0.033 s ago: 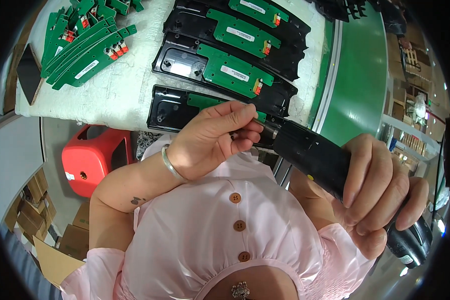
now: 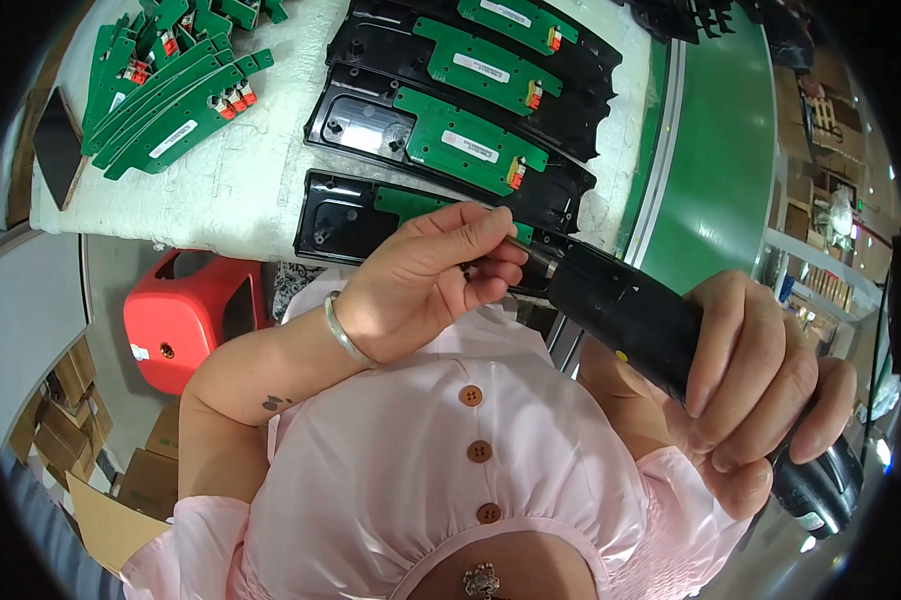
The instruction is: Assembling electronic components by attaching green circuit boards to black plastic housings using an electric screwdriver.
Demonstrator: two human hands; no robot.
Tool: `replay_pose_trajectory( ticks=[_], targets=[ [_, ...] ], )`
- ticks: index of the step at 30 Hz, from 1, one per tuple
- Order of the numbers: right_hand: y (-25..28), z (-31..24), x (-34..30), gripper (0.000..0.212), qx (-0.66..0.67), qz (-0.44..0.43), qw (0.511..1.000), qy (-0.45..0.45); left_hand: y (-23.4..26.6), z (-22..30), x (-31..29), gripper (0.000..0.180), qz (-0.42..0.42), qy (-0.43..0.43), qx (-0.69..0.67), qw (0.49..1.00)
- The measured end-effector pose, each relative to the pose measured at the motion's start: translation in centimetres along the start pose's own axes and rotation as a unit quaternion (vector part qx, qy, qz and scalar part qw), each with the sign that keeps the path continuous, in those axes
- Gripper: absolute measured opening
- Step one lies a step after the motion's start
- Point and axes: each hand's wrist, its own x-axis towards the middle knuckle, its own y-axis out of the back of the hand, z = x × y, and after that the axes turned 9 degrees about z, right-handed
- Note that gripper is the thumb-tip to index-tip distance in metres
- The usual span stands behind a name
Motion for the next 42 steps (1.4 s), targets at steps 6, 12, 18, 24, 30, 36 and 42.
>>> replay_pose_trajectory(
  ticks=[6, 12, 18, 24, 30, 36, 42],
  targets=[
    [-0.4, 0.6, -1.1, 0.025, -0.020, -0.002, 0.999, 0.041, 0.6, -0.2, 0.4, 0.017, 0.000, -0.019, -0.011, 1.000],
    [1.5, 1.4, 0.4, 0.025, -0.103, -0.072, 0.991, -0.040, -0.9, -0.2, -0.2, 0.028, -0.066, 0.042, 0.066, 0.995],
    [3.5, 4.7, 0.0, 0.028, -0.117, 0.043, 0.989, -0.077, 4.1, -0.9, -1.0, 0.036, -0.019, 0.120, 0.150, 0.981],
    [4.3, 5.2, 0.4, 0.029, -0.103, 0.061, 0.990, -0.077, 2.6, -0.9, 0.7, 0.038, -0.021, 0.045, 0.085, 0.995],
    [4.5, 6.1, 1.0, 0.027, -0.102, 0.096, 0.987, -0.080, 2.3, -0.5, 0.4, 0.036, -0.079, 0.028, 0.153, 0.985],
    [4.8, 6.5, 1.4, 0.028, -0.128, 0.078, 0.984, -0.091, 1.3, 0.3, 0.0, 0.024, -0.045, 0.021, 0.202, 0.978],
    [4.1, 6.5, 1.5, 0.027, -0.107, 0.077, 0.987, -0.094, 1.4, 0.5, 0.3, 0.017, -0.009, -0.006, 0.208, 0.978]
  ],
)
